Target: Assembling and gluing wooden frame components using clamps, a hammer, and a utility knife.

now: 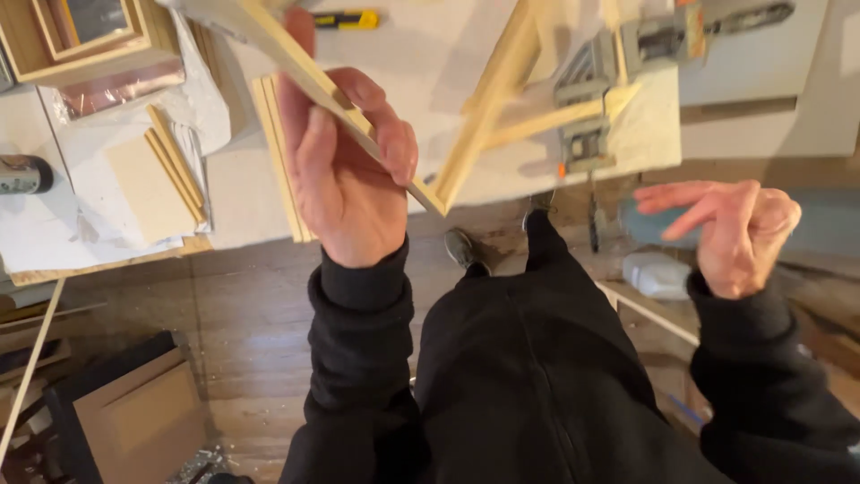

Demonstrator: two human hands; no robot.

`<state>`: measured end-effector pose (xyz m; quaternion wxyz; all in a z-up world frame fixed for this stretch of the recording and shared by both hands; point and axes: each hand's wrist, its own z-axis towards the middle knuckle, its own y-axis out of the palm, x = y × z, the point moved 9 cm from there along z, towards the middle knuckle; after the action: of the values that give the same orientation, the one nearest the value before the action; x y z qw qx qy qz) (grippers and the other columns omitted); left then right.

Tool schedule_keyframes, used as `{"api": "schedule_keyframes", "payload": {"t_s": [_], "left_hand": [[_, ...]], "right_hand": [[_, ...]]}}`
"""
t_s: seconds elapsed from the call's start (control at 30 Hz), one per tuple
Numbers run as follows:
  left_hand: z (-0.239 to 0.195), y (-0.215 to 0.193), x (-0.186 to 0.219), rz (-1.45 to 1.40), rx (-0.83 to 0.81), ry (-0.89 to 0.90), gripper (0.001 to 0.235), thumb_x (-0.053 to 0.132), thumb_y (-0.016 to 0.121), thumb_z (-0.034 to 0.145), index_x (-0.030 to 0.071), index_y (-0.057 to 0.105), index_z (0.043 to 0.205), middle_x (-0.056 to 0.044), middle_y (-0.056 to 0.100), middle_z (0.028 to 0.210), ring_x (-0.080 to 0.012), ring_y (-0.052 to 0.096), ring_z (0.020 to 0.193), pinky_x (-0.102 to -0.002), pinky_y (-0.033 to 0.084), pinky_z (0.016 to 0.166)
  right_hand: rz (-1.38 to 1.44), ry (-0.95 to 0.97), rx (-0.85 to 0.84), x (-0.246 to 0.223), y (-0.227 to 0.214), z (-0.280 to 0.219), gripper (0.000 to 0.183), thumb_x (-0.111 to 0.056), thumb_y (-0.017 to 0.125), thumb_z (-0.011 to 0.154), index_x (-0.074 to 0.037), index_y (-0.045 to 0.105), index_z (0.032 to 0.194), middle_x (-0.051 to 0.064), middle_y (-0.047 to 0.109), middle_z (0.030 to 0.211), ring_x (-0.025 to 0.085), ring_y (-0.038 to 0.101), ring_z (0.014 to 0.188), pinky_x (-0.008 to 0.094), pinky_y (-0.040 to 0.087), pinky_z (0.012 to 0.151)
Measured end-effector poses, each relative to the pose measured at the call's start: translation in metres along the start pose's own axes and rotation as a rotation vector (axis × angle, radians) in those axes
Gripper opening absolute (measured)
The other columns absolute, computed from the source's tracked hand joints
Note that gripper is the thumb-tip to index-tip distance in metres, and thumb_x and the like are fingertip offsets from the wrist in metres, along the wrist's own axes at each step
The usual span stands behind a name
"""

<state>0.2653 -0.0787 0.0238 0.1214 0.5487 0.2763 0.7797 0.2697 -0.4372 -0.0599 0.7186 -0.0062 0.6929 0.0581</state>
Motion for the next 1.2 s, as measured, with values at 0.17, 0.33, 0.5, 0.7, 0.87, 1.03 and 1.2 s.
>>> {"api": "schedule_keyframes", "payload": {"t_s": [0.17,0.33,0.5,0.7,0.87,1.03,1.2], "left_hand": [[0.031,-0.019,-0.104,-0.419,0.082,-0.306,0.054,0.013,0.04,0.116,0.006,0.023,0.167,-0.003,0.059,0.1,-0.0087,0.046,0.061,-0.022,0.036,0.049],[0.046,-0.075,-0.179,-0.56,0.147,-0.408,0.055,0.011,0.042,0.114,0.009,0.028,0.167,0.0,0.057,0.102,-0.0076,0.044,0.06,-0.02,0.037,0.048],[0.041,-0.153,-0.242,-0.449,0.36,-0.51,0.05,0.016,0.046,0.112,0.007,0.037,0.16,-0.005,0.061,0.11,-0.0115,0.052,0.069,-0.023,0.044,0.056],[-0.022,-0.292,-0.337,0.077,0.718,-0.701,0.047,0.017,0.057,0.1,0.01,0.051,0.147,-0.004,0.064,0.111,-0.0185,0.068,0.09,-0.038,0.063,0.073],[-0.01,-0.324,-0.369,0.193,0.685,-0.57,0.037,0.008,0.063,0.097,0.01,0.058,0.133,-0.003,0.064,0.103,-0.0173,0.067,0.085,-0.036,0.06,0.068],[0.002,-0.306,-0.374,0.188,0.634,-0.528,0.026,0.006,0.065,0.097,0.003,0.061,0.122,-0.007,0.068,0.095,-0.0165,0.065,0.076,-0.032,0.055,0.061],[-0.004,-0.329,-0.357,0.476,0.643,-0.495,0.026,0.005,0.068,0.095,-0.001,0.067,0.12,-0.01,0.074,0.102,-0.0154,0.07,0.083,-0.03,0.059,0.069]], "right_hand": [[-1.171,-0.849,-0.385,-0.079,0.071,0.091,0.052,-0.035,0.07,0.083,0.002,0.064,0.12,0.027,0.076,0.112,0.045,0.072,0.102,0.054,0.045,0.104],[-1.102,-0.677,-0.786,0.064,0.062,0.146,0.069,-0.015,0.073,0.091,-0.001,0.044,0.151,0.015,0.076,0.113,0.03,0.073,0.101,0.053,0.042,0.116],[-0.951,-0.415,-0.962,0.143,0.079,0.157,0.071,-0.007,0.069,0.093,-0.004,0.038,0.157,0.013,0.075,0.11,0.025,0.072,0.089,0.041,0.059,0.087],[-0.957,-0.194,-0.971,0.163,0.111,0.148,0.063,-0.008,0.064,0.089,-0.005,0.043,0.148,0.013,0.075,0.105,0.03,0.072,0.083,0.044,0.058,0.074],[-1.016,-0.008,-0.989,0.188,0.116,0.146,0.059,-0.016,0.062,0.092,-0.01,0.044,0.148,0.014,0.074,0.105,0.035,0.072,0.086,0.046,0.058,0.076],[-0.914,-0.105,-0.78,0.171,0.103,0.147,0.05,-0.016,0.063,0.096,-0.008,0.052,0.143,0.016,0.073,0.11,0.035,0.071,0.095,0.046,0.057,0.081],[-0.812,-0.206,-0.705,0.133,0.107,0.121,0.041,-0.01,0.064,0.093,-0.006,0.06,0.134,0.015,0.072,0.114,0.032,0.07,0.103,0.042,0.057,0.09]]}}
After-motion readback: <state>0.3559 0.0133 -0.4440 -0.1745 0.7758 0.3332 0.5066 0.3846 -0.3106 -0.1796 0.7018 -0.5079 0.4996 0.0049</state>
